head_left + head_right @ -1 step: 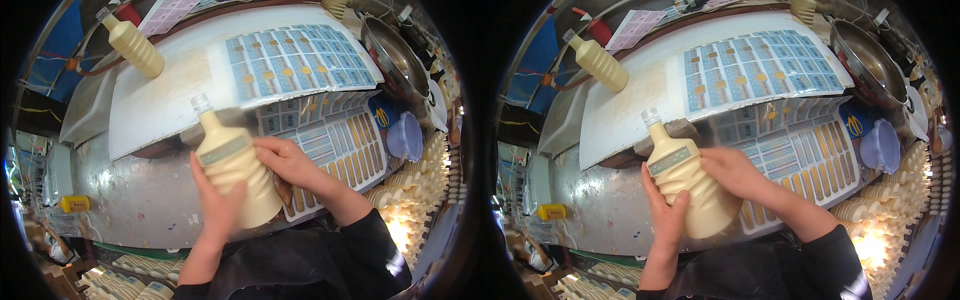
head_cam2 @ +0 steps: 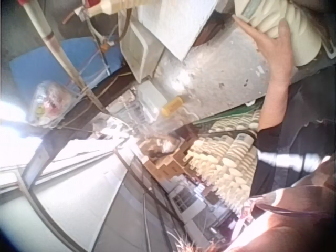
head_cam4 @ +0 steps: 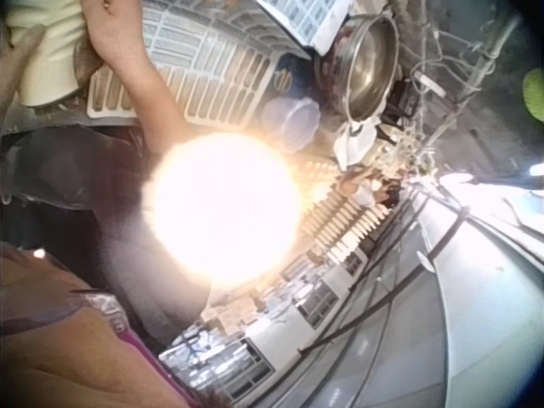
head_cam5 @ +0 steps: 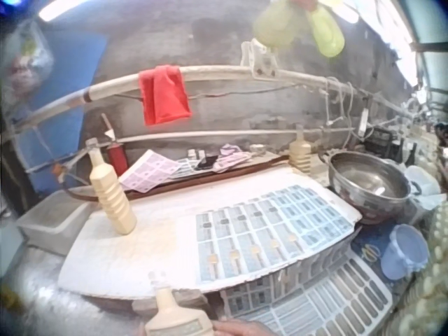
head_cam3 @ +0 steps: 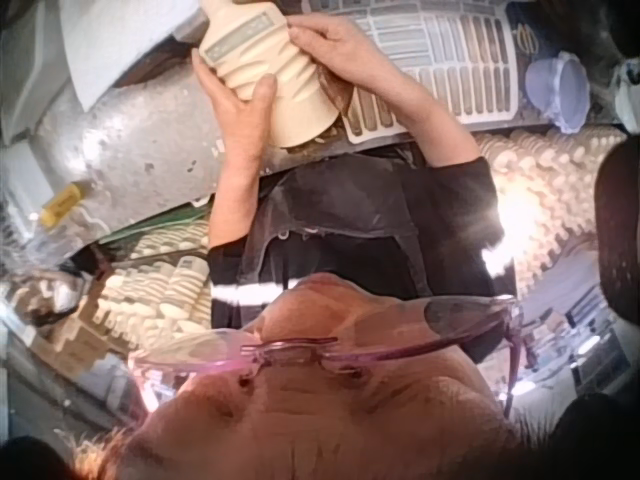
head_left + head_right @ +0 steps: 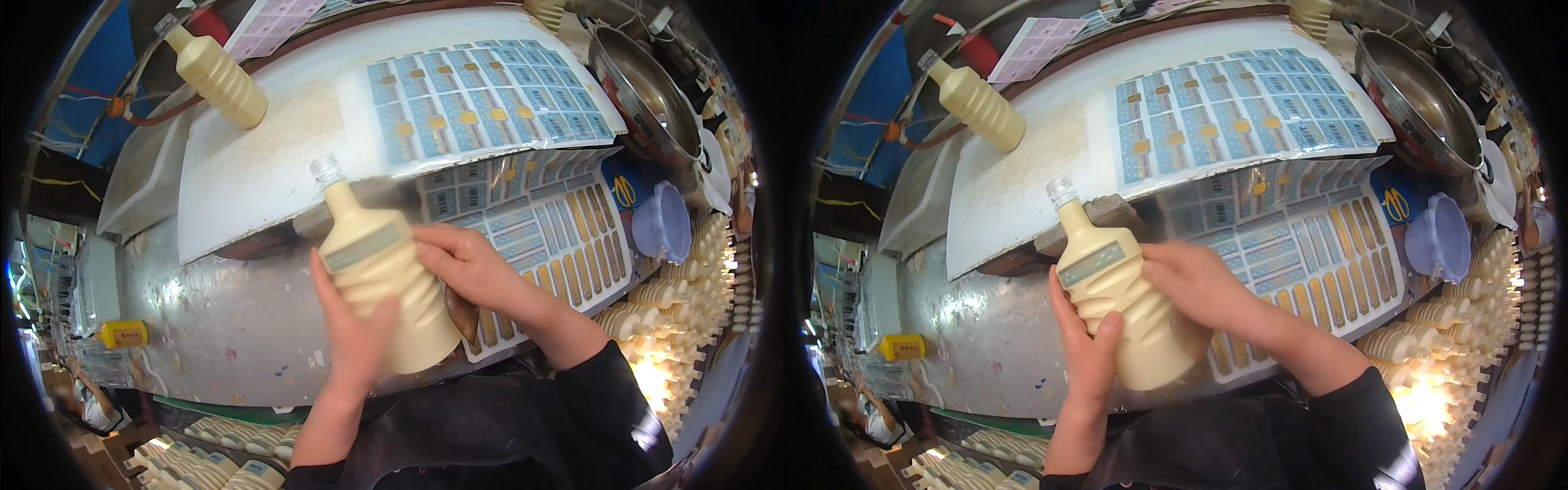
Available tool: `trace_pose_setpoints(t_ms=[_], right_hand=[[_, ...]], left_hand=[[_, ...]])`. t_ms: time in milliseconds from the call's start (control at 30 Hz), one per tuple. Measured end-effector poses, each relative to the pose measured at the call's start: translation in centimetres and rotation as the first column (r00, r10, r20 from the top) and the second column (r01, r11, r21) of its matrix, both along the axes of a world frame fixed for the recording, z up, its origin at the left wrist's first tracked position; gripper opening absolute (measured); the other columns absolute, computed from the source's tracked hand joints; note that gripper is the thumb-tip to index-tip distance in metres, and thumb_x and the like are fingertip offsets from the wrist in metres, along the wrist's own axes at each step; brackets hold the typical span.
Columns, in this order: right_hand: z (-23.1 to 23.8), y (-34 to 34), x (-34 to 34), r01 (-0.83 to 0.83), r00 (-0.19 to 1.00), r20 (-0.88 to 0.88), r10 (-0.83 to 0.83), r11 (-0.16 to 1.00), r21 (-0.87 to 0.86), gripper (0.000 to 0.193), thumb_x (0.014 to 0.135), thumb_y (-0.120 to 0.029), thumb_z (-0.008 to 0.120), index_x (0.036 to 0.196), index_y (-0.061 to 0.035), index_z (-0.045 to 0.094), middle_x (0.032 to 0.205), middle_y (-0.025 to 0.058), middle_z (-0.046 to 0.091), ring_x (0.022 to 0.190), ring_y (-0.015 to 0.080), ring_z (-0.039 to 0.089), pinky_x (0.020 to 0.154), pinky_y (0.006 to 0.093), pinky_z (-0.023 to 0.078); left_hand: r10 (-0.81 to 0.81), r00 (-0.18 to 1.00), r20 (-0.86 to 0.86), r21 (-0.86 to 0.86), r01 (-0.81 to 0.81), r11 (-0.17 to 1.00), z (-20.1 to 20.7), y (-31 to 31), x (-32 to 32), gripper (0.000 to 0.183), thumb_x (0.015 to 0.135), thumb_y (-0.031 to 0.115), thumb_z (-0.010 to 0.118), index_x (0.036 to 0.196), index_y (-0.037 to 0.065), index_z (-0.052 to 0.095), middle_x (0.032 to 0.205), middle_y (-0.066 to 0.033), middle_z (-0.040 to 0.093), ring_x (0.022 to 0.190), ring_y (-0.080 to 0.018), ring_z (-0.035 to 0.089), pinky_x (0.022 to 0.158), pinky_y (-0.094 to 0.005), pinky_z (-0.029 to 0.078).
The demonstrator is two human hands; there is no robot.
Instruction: The person sands the surface of a plastic bottle with a sanding block, then applies a label to the bottle. The person repeats this process for multiple bottles, placing the finished bottles on a nearby rack.
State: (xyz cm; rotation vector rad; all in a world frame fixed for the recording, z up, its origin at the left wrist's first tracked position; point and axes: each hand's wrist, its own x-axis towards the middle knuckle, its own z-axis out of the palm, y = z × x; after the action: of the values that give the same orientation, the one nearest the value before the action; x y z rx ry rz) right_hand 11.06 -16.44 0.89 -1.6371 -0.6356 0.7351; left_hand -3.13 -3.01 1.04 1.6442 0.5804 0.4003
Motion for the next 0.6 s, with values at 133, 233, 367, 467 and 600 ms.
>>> trace_pose_setpoints(t_ms=[133,233,367,467,600], right_hand=[[1.9,-0.6,-0.9,-0.016,0.961,0.277,0.019,1.000,-0.013,0.043,0.097,-0.022,0.062,0.133,0.0027,0.059,0.091,0.0149,0.063,0.086,0.0284,0.062,0.080,0.0394,0.049],[2.8,-0.8,-1.4,-0.017,0.963,0.265,0.048,0.993,-0.116,0.050,0.097,-0.030,0.061,0.134,0.0027,0.058,0.095,0.0187,0.063,0.090,0.0372,0.062,0.081,0.0455,0.049],[2.8,-1.0,-1.7,-0.012,0.965,0.259,0.041,0.993,-0.113,0.050,0.097,-0.029,0.061,0.135,0.0023,0.057,0.095,0.0182,0.063,0.088,0.0364,0.062,0.079,0.0443,0.050],[2.5,-1.0,-1.6,-0.019,0.974,0.225,0.043,0.994,-0.107,0.049,0.096,-0.028,0.061,0.136,0.0005,0.057,0.094,0.0165,0.064,0.086,0.0328,0.063,0.077,0.0417,0.050],[0.7,-0.7,-0.5,-0.024,0.999,-0.046,0.024,1.000,0.001,0.046,0.097,-0.021,0.062,0.139,-0.0030,0.056,0.089,0.0039,0.058,0.078,0.0143,0.056,0.069,0.0280,0.047]], left_hand=[[-0.023,0.989,0.149,-0.283,0.065,0.957,-1.8,0.9,-0.1,0.096,0.084,0.005,0.064,0.162,0.003,0.007,0.151,-0.0203,0.039,0.135,-0.0295,0.048,0.112,-0.0419,0.042],[0.012,0.978,0.208,-0.371,0.067,0.926,-2.2,0.6,0.3,0.094,0.084,0.029,0.069,0.158,0.003,0.018,0.146,-0.0185,0.046,0.130,-0.0290,0.054,0.109,-0.0413,0.046],[-0.052,0.958,0.281,-0.435,0.176,0.883,-2.5,1.0,0.3,0.093,0.086,0.021,0.063,0.161,0.004,0.011,0.150,-0.0174,0.043,0.134,-0.0288,0.050,0.112,-0.0418,0.043],[-0.022,0.952,0.306,-0.469,0.171,0.866,-2.9,1.1,0.0,0.092,0.085,0.013,0.062,0.161,0.003,0.011,0.150,-0.0175,0.043,0.134,-0.0285,0.050,0.112,-0.0419,0.043],[0.054,0.984,0.171,-0.376,0.015,0.926,-1.9,0.4,0.0,0.097,0.081,0.004,0.068,0.160,0.002,0.013,0.148,-0.0183,0.043,0.133,-0.0287,0.050,0.112,-0.0412,0.043]])
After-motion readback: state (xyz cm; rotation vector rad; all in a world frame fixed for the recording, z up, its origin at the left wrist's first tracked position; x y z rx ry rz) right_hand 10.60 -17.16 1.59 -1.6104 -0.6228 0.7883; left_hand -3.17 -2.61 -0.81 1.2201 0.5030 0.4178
